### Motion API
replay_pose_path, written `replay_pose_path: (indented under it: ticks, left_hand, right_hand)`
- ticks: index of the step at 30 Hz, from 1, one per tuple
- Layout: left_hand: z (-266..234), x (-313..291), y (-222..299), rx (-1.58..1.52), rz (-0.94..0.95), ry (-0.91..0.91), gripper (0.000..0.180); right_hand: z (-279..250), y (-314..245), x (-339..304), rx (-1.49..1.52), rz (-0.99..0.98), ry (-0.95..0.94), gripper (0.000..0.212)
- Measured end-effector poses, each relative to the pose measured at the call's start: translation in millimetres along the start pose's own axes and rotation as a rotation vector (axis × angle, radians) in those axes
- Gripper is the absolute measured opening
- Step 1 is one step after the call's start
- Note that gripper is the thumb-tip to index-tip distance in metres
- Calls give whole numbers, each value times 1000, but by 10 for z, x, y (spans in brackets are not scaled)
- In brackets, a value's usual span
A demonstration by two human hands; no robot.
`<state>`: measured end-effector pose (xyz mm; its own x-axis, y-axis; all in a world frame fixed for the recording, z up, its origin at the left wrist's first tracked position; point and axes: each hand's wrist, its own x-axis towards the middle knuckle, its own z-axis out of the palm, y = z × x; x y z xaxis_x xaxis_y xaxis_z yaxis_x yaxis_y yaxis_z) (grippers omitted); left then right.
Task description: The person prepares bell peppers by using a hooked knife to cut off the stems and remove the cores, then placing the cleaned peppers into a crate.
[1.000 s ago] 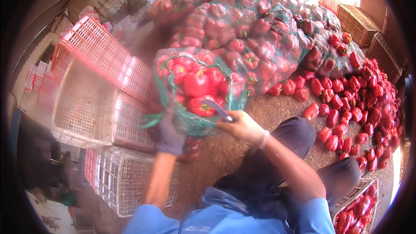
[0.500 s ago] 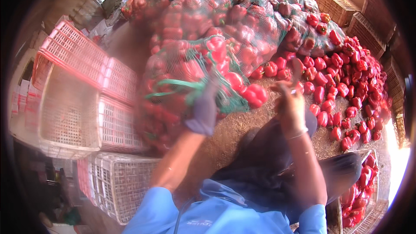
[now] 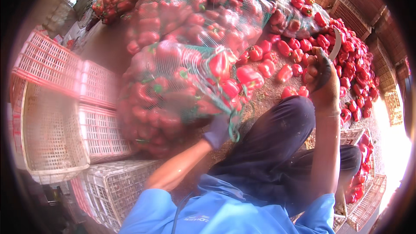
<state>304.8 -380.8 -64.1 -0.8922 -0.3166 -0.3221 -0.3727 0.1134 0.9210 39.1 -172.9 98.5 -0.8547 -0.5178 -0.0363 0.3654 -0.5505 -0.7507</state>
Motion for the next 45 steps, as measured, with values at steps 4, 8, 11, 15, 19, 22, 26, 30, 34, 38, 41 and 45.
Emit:
replay_pose_path:
  ticks: [4, 8, 11, 15, 19, 22, 26, 30, 34, 38, 41, 45]
  left_hand:
    - [66, 105, -395, 430, 150, -145, 48]
    - [378, 504, -547, 325, -11, -202, 43]
    - [766, 1078, -1401, 643, 453, -238, 25]
    - [512, 1612, -888, -41, -64, -318, 20]
    - [240, 1702, -27, -387, -197, -158, 22]
    - [452, 1608, -41, -240, -152, -364, 22]
    - [315, 1410, -2183, 943, 306, -497, 20]
    - [575, 1312, -1378, 588, 71, -398, 29]
    - [389, 1459, -1625, 271, -53, -346, 28]
    - [156, 1285, -1389, 495, 106, -350, 27]
    - [153, 672, -498, 729, 233, -147, 24]
    - [-33, 191, -213, 2, -45, -8, 26]
  right_hand:
    - [-181, -211, 47, -574, -295, 108, 29]
    - [-123, -209, 85, -439, -187, 20, 30]
    - [-245, -307, 124, -94, -48, -9, 29]
    - [-319, -435, -102, -346, -51, 272, 30]
    - [-664, -598, -185, -474, -188, 291, 29]
    - [-914, -787, -124, -56, -112, 285, 20]
    - [-713, -730, -15, 7, -77, 283, 21]
    - [-950, -1196, -327, -257, -162, 338, 24]
    - [-895, -1277, -146, -330, -179, 330, 26]
    - [-551, -1135, -219, -428, -136, 356, 31]
    - [-492, -1198, -474, -676, -72, 367, 35]
    - [-602, -1121, -377, -704, -44, 412, 35]
